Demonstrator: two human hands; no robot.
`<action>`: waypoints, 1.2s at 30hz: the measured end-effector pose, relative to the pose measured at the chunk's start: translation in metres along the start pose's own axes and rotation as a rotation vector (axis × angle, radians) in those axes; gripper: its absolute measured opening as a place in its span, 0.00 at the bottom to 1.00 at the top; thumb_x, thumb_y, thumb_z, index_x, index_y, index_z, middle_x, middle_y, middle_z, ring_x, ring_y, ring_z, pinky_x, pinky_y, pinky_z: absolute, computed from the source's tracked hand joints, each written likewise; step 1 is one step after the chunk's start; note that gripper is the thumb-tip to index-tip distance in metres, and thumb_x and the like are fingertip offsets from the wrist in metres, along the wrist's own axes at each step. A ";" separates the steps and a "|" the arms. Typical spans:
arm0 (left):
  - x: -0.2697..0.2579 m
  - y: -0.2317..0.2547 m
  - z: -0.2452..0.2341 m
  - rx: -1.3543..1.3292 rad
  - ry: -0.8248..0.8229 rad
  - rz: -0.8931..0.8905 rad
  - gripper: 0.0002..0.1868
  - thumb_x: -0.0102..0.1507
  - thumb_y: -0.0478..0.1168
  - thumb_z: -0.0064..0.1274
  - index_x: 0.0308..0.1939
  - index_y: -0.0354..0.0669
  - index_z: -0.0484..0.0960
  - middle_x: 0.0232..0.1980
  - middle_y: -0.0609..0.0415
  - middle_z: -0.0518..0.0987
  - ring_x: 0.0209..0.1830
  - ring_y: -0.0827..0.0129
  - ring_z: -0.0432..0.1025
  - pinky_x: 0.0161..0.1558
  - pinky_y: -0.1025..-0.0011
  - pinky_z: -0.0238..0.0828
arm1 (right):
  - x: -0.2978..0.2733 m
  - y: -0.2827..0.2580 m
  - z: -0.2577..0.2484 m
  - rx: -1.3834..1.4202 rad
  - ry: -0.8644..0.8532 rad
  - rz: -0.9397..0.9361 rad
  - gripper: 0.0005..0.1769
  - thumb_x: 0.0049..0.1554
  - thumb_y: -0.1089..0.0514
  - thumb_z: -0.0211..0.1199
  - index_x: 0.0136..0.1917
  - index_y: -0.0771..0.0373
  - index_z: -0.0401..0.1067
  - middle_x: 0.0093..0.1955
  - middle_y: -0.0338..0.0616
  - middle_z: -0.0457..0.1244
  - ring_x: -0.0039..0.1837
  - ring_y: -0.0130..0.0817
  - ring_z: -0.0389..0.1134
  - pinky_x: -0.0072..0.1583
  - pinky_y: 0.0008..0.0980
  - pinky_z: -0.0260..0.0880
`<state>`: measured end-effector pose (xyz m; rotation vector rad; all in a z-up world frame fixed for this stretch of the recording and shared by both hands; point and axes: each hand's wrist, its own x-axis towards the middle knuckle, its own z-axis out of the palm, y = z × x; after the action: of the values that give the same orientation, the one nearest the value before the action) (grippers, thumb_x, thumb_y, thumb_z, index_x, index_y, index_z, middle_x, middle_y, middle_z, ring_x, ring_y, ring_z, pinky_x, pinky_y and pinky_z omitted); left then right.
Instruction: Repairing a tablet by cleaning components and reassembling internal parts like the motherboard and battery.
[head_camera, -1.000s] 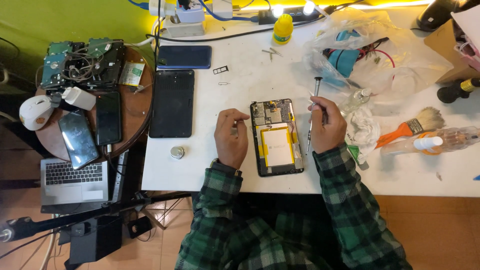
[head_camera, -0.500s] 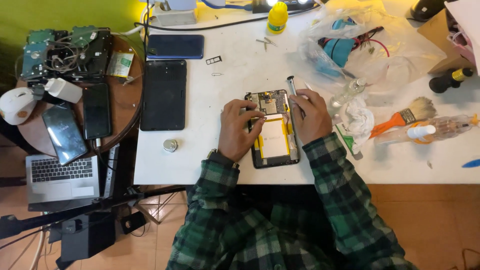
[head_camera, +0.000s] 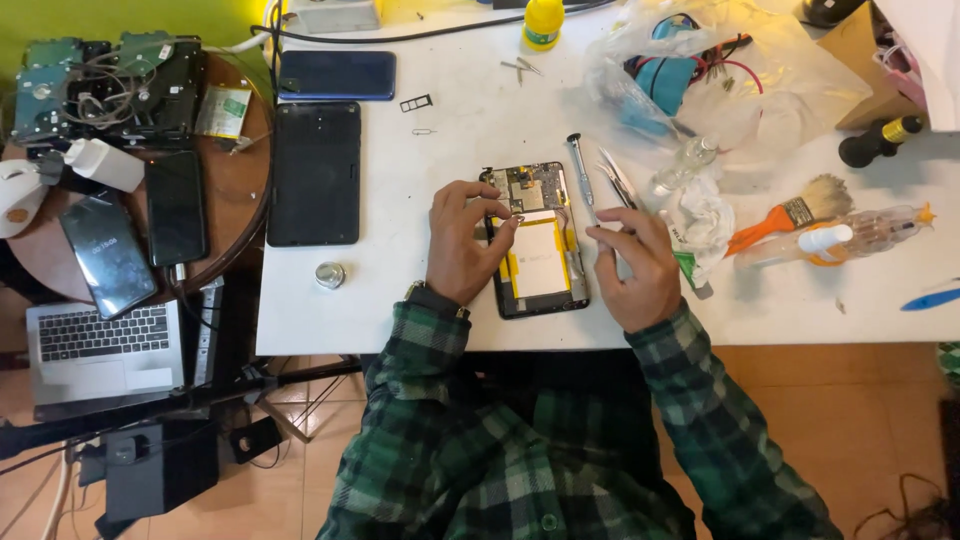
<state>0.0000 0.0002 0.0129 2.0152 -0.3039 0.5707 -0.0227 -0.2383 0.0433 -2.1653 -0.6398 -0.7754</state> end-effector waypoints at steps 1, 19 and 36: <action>0.001 0.001 0.000 -0.002 -0.002 0.000 0.04 0.60 0.39 0.65 0.35 0.48 0.84 0.48 0.54 0.76 0.61 0.51 0.66 0.64 0.52 0.60 | -0.008 0.002 -0.004 -0.002 0.000 0.001 0.13 0.56 0.74 0.60 0.49 0.64 0.82 0.57 0.48 0.68 0.47 0.42 0.65 0.52 0.40 0.71; 0.001 0.005 -0.005 -0.045 0.007 -0.025 0.06 0.63 0.40 0.63 0.38 0.44 0.83 0.48 0.51 0.75 0.61 0.50 0.65 0.66 0.50 0.58 | -0.034 0.006 -0.014 0.161 -0.269 0.001 0.17 0.52 0.54 0.76 0.54 0.60 0.80 0.57 0.46 0.68 0.53 0.45 0.68 0.57 0.42 0.71; 0.002 0.004 -0.006 0.007 0.023 0.002 0.05 0.66 0.41 0.59 0.38 0.44 0.83 0.48 0.51 0.75 0.61 0.50 0.66 0.65 0.52 0.62 | -0.034 -0.001 -0.013 0.104 -0.204 -0.202 0.02 0.55 0.63 0.71 0.44 0.59 0.80 0.54 0.42 0.69 0.49 0.38 0.69 0.53 0.36 0.72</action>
<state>-0.0020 0.0036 0.0190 2.0135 -0.2908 0.5967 -0.0514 -0.2541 0.0275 -2.1219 -0.9946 -0.6133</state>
